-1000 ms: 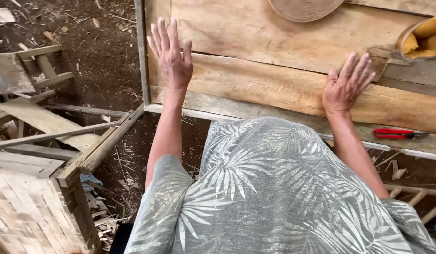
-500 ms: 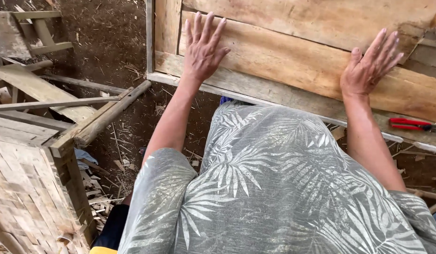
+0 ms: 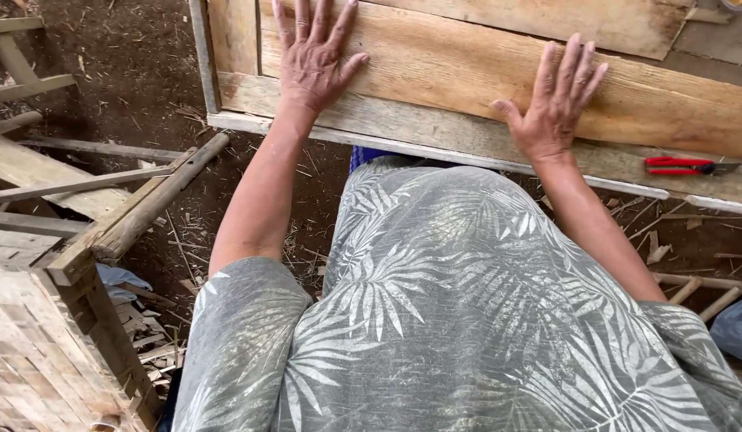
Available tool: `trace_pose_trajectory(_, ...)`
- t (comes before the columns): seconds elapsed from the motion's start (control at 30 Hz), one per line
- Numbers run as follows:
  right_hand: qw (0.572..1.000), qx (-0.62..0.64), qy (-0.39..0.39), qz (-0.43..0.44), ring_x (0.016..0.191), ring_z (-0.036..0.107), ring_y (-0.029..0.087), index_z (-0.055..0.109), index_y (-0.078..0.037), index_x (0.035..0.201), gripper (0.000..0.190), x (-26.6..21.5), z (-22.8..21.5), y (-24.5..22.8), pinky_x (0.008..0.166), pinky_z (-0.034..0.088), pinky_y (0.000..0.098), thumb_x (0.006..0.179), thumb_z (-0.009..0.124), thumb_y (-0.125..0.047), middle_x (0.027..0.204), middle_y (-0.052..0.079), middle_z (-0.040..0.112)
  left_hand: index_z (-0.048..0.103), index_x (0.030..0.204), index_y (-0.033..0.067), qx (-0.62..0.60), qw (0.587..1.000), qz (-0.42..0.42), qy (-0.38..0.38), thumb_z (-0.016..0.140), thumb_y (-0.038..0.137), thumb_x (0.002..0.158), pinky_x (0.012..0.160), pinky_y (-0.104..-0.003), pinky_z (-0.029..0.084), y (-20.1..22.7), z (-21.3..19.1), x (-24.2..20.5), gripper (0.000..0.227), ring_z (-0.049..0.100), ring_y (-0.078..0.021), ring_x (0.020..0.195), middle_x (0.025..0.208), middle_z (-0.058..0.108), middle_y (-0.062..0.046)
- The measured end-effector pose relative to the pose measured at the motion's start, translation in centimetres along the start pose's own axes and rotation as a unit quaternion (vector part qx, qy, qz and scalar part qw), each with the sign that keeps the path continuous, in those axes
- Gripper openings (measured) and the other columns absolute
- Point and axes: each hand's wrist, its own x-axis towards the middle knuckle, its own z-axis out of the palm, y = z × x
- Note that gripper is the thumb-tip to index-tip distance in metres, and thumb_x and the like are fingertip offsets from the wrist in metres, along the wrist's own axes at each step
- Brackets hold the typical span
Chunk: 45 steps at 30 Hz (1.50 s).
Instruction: The person is cutting thin wood veneer strips using a utility knife on a wooden workbench and then unrolling and preparing a roll of edge banding material.
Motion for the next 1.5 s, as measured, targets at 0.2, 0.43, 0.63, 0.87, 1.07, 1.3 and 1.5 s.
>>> trace_pose_trajectory(0.2, 0.999, 0.007, -0.03, -0.014, 0.157, 0.005, 0.05, 0.018, -0.006, 0.169, 0.118, 0.6, -1.2, -0.7, 0.123, 0.001, 0.0744, 0.097, 0.039, -0.098, 0.169, 0.027, 0.006, 0.013, 0.172, 0.0318, 0.009, 1.0, 0.013, 0.016, 0.017, 0.08, 0.1, 0.124, -0.066, -0.012, -0.2, 0.4, 0.1, 0.087, -0.009, -0.0391, 0.157, 0.172, -0.003, -0.007)
trace_pose_trajectory(0.43, 0.999, 0.026, -0.009, -0.035, 0.153, 0.009, 0.055, 0.022, -0.004, 0.167, 0.113, 1.3, -1.6, -1.0, 0.119, 0.004, 0.0769, 0.097, 0.032, -0.092, 0.166, 0.032, 0.011, -0.006, 0.173, 0.0354, 0.084, 0.996, -0.024, -0.022, 0.002, 0.088, 0.1, 0.129, -0.062, -0.014, -0.3, 0.6, 0.9, 0.09, -0.019, -0.0286, 0.156, 0.167, -0.022, 0.002)
trace_pose_trajectory(0.63, 0.997, 0.043, -0.059, -0.025, 0.157, 0.004, 0.046, 0.019, -0.007, 0.169, 0.109, 1.5, -1.3, -0.6, 0.121, 0.0, 0.0725, 0.099, 0.043, -0.087, 0.17, 0.022, 0.006, 0.014, 0.171, 0.0336, 0.067, 0.994, 0.032, 0.086, 0.015, 0.081, 0.101, 0.125, -0.066, -0.006, -1.6, 3.1, 1.1, 0.085, -0.004, -0.0396, 0.157, 0.173, 0.001, -0.004)
trace_pose_trajectory(0.87, 0.992, -0.012, -0.126, -0.016, 0.161, -0.012, 0.041, -0.004, -0.016, 0.171, 0.113, 1.6, 0.8, 0.6, 0.126, -0.009, 0.0688, 0.097, 0.025, -0.096, 0.171, 0.018, -0.015, 0.005, 0.173, 0.0356, 0.101, 0.994, 0.003, 0.032, 0.01, 0.082, 0.1, 0.125, -0.065, -0.01, -1.2, 2.5, 1.4, 0.086, -0.009, -0.0348, 0.159, 0.173, -0.009, -0.001)
trace_pose_trajectory(1.07, 0.998, 0.001, -0.067, -0.013, 0.159, -0.015, 0.035, -0.001, -0.017, 0.172, 0.111, 1.3, 1.9, 1.2, 0.125, -0.01, 0.0682, 0.1, 0.031, -0.095, 0.171, 0.012, -0.018, 0.009, 0.173, 0.0275, 0.1, 0.974, 0.085, 0.185, 0.021, 0.081, 0.108, 0.123, -0.063, -0.016, -1.8, 4.0, 1.9, 0.084, -0.015, -0.0352, 0.158, 0.173, -0.012, -0.008)
trace_pose_trajectory(1.3, 0.998, 0.055, -0.008, 0.002, 0.157, 0.005, 0.042, 0.021, -0.017, 0.166, 0.11, 1.2, 1.9, 0.7, 0.122, 0.004, 0.0691, 0.088, 0.039, -0.092, 0.172, 0.014, 0.006, 0.04, 0.164, 0.0152, -0.009, 0.979, 0.081, 0.188, 0.037, 0.072, 0.103, 0.12, -0.069, -0.006, -0.8, 3.9, 2.0, 0.084, 0.01, -0.0505, 0.154, 0.167, 0.033, -0.029)
trace_pose_trajectory(1.5, 0.991, 0.075, 0.104, 0.025, 0.158, 0.009, 0.039, 0.018, -0.019, 0.167, 0.114, 0.6, 1.7, -0.3, 0.123, 0.01, 0.0671, 0.085, 0.047, -0.093, 0.173, 0.014, 0.008, 0.022, 0.168, 0.0199, -0.004, 0.996, 0.004, 0.085, 0.03, 0.075, 0.093, 0.124, -0.067, -0.009, 0.1, 2.2, 1.2, 0.094, -0.004, -0.0443, 0.158, 0.173, 0.014, -0.022)
